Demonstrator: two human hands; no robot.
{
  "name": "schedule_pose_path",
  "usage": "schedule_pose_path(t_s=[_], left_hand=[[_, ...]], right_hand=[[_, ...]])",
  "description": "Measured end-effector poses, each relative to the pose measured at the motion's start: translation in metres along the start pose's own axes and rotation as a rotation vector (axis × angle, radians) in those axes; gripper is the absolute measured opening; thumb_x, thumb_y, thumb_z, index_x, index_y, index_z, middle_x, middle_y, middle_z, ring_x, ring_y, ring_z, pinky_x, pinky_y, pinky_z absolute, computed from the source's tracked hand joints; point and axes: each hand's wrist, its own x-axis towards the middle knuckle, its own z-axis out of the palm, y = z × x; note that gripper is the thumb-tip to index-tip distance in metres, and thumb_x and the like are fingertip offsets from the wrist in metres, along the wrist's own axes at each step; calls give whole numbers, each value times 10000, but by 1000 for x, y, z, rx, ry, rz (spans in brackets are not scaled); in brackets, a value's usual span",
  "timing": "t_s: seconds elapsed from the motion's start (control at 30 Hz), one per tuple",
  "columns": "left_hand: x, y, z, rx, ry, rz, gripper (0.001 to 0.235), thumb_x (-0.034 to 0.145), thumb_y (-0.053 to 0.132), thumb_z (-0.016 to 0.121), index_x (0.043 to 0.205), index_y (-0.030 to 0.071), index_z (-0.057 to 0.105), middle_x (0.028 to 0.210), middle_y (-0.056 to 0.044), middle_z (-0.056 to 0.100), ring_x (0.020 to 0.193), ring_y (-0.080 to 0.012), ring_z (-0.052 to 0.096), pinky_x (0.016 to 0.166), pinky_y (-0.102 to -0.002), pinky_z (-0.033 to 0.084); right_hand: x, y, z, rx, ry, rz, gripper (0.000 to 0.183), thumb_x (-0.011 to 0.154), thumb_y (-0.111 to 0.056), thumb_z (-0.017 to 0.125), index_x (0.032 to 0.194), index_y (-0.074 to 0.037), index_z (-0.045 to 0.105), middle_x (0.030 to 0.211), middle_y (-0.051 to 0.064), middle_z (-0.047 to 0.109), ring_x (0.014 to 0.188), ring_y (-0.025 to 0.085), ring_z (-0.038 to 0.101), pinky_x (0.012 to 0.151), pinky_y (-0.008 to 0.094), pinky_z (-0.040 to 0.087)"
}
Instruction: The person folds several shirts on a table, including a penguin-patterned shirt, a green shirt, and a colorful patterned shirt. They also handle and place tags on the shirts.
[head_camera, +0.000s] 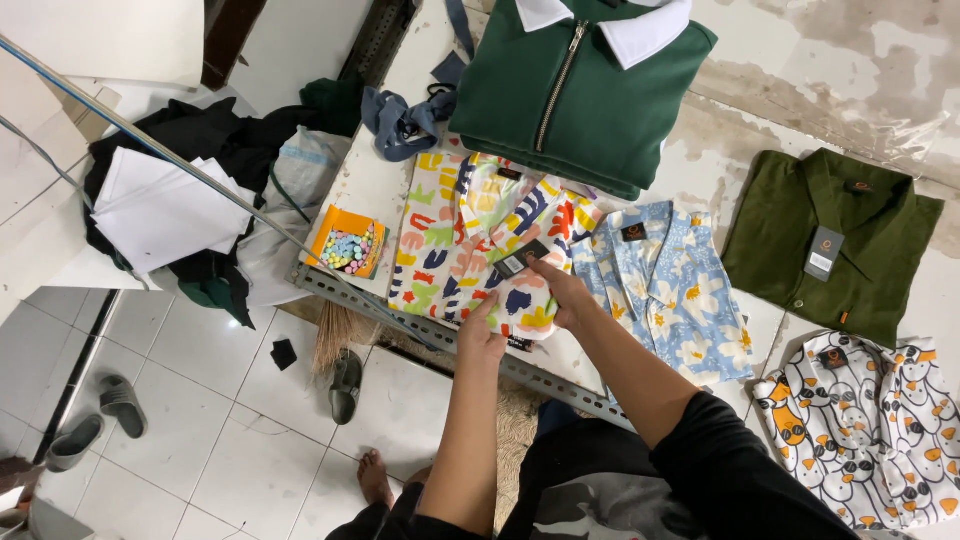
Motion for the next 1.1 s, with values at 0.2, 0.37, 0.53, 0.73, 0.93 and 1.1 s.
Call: schedule_pose_path(t_s=[0.2, 0.37, 0.53, 0.73, 0.93, 1.1], left_hand=[[-56, 33, 7, -527, -185, 95, 605, 913, 378, 748, 1404, 112, 516, 1435, -111, 582, 1337, -306, 547, 1164, -531, 422], [-43, 4, 0, -920, -184, 191, 620, 870, 608, 609, 1297, 161, 659, 1406, 2, 632, 1368, -224, 537, 1230, -494, 312], [-40, -30, 23, -807, -251, 88, 609, 872, 590, 613, 1303, 162, 653, 1397, -11, 633, 1347, -239, 548, 1207, -502, 333], [-39, -79, 63, -647, -340, -25, 597, 873, 569, 617, 1310, 164, 647, 1385, -26, 635, 1322, -257, 561, 1181, -512, 358], [-40, -141, 111, -483, -439, -103, 585, 875, 548, 621, 1317, 165, 640, 1374, -42, 637, 1298, -275, 573, 1154, -521, 383], [11, -202, 119, -356, -521, -152, 576, 876, 531, 625, 1322, 166, 635, 1364, -55, 639, 1277, -289, 584, 1132, -530, 403]], right_hand=[[-9, 4, 0, 21, 24, -61, 592, 772, -151, 903, 1203, 75, 564, 994, 252, 751, 867, 394, 757, 814, 544, 621], [-47, 8, -6, 78, -57, -52, 561, 803, -116, 865, 1229, 80, 555, 1032, 273, 740, 908, 418, 745, 832, 589, 604], [-96, 22, -39, 70, -67, -12, 521, 836, -94, 828, 1240, 125, 582, 1086, 274, 726, 959, 385, 729, 866, 594, 570], [-81, 23, -159, 5, -23, -93, 461, 758, -11, 846, 1154, 112, 647, 1011, 288, 744, 886, 421, 741, 794, 602, 599], [-114, 8, -254, -13, 43, -220, 368, 730, 16, 859, 1044, 115, 693, 933, 294, 751, 811, 427, 746, 718, 615, 605], [-159, -17, -337, 46, 141, -329, 240, 729, 68, 845, 909, 151, 711, 810, 298, 737, 709, 405, 742, 664, 615, 612]])
